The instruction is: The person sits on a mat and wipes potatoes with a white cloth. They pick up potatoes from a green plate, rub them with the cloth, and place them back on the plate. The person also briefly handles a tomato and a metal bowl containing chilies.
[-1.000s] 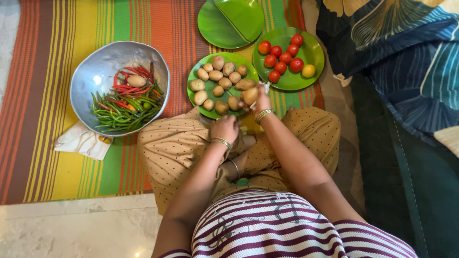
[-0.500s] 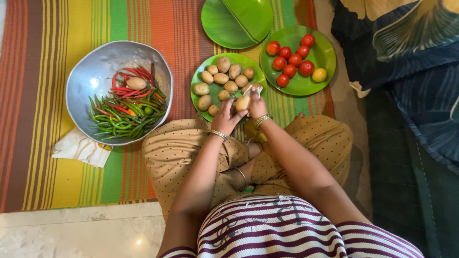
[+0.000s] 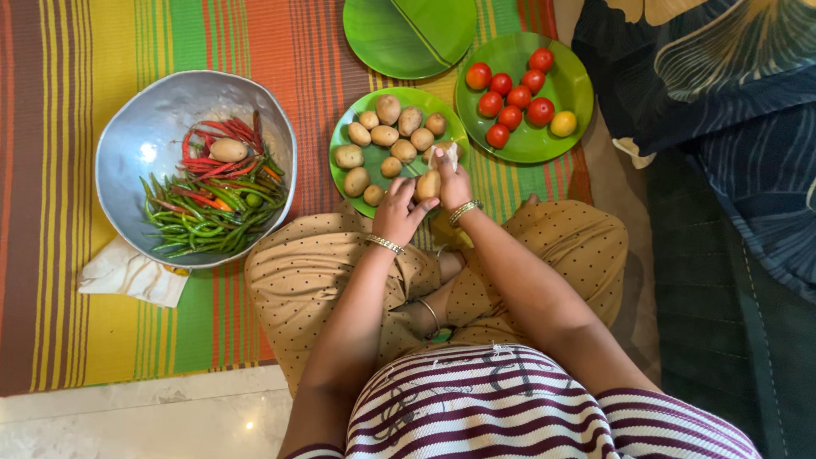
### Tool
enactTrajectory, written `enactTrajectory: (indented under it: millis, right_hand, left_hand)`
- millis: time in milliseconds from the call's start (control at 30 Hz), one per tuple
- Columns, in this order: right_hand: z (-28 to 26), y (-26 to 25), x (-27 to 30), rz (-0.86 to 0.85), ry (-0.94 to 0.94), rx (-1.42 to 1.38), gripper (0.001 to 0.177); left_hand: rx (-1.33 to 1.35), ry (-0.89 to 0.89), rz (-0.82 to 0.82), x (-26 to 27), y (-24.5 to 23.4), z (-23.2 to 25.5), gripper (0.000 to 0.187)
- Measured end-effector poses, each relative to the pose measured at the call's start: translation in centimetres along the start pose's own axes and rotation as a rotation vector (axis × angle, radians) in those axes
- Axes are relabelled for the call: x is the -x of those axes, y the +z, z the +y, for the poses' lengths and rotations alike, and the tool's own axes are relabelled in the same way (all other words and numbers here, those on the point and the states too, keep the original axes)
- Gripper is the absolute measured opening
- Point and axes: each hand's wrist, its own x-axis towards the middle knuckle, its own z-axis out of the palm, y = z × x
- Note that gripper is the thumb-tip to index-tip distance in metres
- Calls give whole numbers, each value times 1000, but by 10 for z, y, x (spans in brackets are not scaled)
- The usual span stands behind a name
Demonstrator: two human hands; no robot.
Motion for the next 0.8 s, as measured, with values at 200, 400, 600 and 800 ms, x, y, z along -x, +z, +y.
enactTrajectory:
  millis: [200, 400, 600, 800]
  right_hand:
    - [-10, 4, 1, -100, 252, 34, 75]
    - [-7, 16, 12, -260, 258, 86, 80]
    - [-10, 22, 30, -446, -71, 251, 74]
    - [-20, 18, 30, -486, -537, 152, 75]
  left_hand:
    - [-69, -33, 69, 0, 2, -3, 61]
    - [-50, -5, 250, -1, 4, -10, 62]
    - [53, -229, 275, -6, 2, -13, 56]
    - [148, -269, 280, -9, 6, -24, 51]
